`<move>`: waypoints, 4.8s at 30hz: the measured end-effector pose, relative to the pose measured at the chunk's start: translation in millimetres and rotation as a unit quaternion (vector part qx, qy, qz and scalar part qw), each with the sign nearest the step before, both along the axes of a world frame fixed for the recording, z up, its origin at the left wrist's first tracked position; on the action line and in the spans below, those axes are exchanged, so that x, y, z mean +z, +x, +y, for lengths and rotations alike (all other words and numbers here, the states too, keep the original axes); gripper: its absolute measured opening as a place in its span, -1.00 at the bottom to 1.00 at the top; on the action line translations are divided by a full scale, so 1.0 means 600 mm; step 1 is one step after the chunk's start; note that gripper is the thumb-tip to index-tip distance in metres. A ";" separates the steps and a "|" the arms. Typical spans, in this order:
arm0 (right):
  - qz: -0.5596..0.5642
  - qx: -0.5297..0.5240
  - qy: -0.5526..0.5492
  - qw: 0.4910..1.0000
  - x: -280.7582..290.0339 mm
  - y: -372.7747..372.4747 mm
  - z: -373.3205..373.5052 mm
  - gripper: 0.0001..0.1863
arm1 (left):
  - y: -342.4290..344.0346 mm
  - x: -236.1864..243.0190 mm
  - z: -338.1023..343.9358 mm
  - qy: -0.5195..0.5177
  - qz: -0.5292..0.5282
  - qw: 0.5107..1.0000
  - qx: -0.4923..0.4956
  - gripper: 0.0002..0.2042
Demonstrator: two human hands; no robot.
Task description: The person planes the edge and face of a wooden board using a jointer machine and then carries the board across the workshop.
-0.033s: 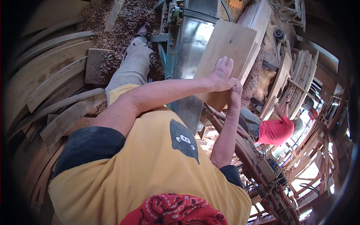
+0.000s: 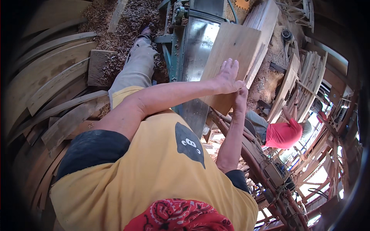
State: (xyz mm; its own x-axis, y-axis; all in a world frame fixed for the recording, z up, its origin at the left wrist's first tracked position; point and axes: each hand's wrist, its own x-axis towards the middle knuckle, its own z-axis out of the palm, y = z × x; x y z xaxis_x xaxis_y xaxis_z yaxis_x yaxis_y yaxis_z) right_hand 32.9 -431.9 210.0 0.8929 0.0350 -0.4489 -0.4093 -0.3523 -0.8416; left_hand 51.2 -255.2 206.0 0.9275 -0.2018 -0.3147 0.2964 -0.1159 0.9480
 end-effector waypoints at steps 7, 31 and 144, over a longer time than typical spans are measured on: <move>-0.075 0.129 -0.067 0.987 -0.052 -0.025 0.019 -0.64 | 0.023 -0.058 -0.031 0.028 0.083 0.996 0.016 0.06; -0.142 0.196 -0.172 0.955 -0.104 0.368 0.195 -0.70 | 0.366 -0.109 0.145 0.035 0.110 0.985 0.129 0.00; -0.137 0.171 -0.192 0.956 -0.076 0.182 0.094 -0.89 | 0.152 -0.103 0.025 -0.038 0.021 0.990 0.131 -0.17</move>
State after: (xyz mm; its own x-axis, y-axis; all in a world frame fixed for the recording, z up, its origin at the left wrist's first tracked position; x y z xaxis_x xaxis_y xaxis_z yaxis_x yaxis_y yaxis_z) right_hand 142.0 -375.6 164.4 0.9448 0.2258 -0.2376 0.0033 -0.7313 -0.6820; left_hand 142.2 -240.0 144.0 0.9375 0.0189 -0.3476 0.3466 0.0420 0.9371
